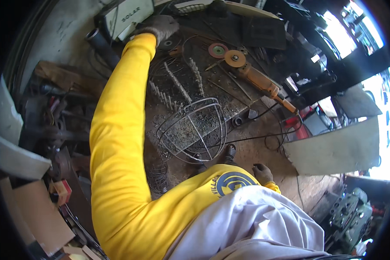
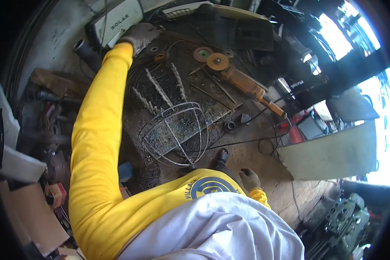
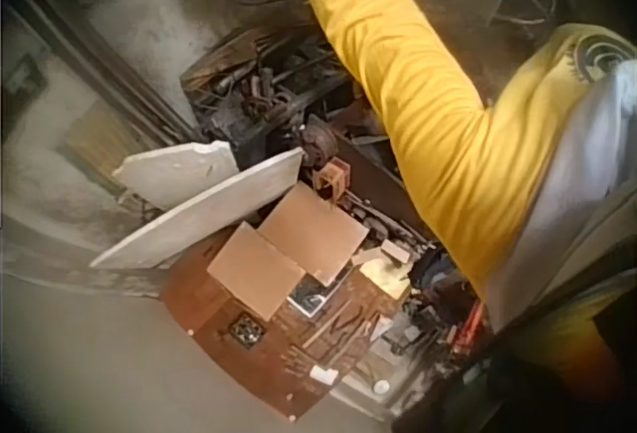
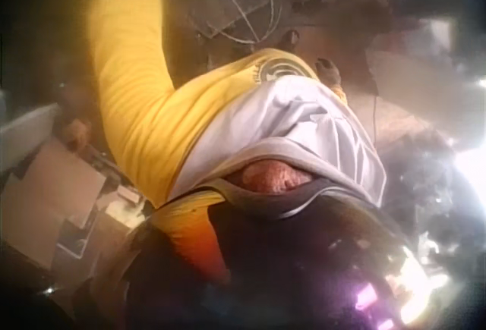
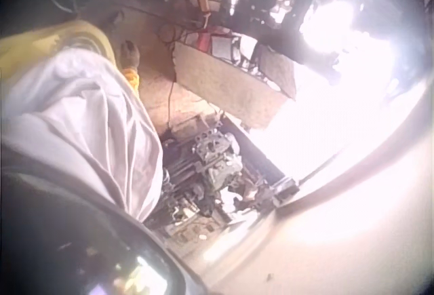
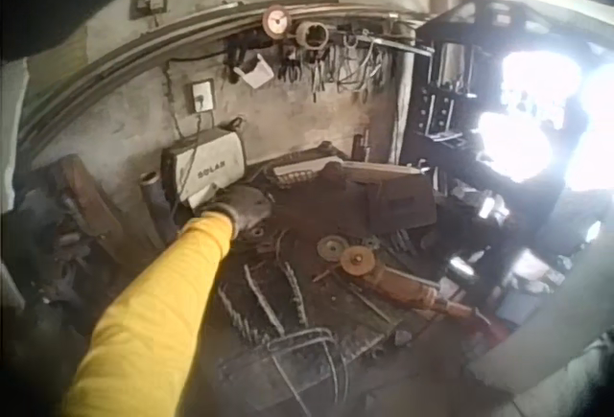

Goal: The person uses an angle grinder on a metal cage, strikes it with a hammer, and uses a welding tool to join metal pieces together on a workbench.

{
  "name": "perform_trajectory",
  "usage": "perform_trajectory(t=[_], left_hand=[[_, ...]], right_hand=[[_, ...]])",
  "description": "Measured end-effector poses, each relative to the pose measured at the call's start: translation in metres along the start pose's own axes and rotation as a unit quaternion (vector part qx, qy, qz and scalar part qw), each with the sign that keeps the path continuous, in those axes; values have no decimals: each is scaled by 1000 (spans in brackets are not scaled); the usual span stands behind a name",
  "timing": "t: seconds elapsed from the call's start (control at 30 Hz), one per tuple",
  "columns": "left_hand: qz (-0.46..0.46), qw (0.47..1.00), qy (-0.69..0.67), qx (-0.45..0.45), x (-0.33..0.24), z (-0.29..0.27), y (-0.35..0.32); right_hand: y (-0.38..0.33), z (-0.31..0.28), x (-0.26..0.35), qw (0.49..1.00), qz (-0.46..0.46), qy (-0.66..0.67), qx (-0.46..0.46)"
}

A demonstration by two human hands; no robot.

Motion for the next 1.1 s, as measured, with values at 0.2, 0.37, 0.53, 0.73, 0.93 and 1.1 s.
perform_trajectory(t=[0.2,0.37,0.53,0.73,0.93,1.1], left_hand=[[-109,952,187,217,74,188,138],[-9,866,355,353,108,263,124],[101,893,278,338,53,237,112],[-171,938,-221,205,92,118,87],[-61,979,-187,48,70,36,65],[-59,977,37,203,101,78,33]], right_hand=[[-96,-3,-84,970,215,73,-81],[-123,29,-159,953,275,92,-89],[-128,43,-198,951,286,84,-86],[-66,33,-189,963,206,146,-94],[-32,31,-147,933,187,294,-91],[-51,31,-115,972,204,90,-78]])
Point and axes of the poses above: each hand's wrist, its own y-axis towards the middle knuckle, its own z-axis out of the palm, x = y × z, the point moved 10 cm from there along y, towards the middle knuckle, and after that the axes turned 5 degrees about y, right-handed, at the moved point
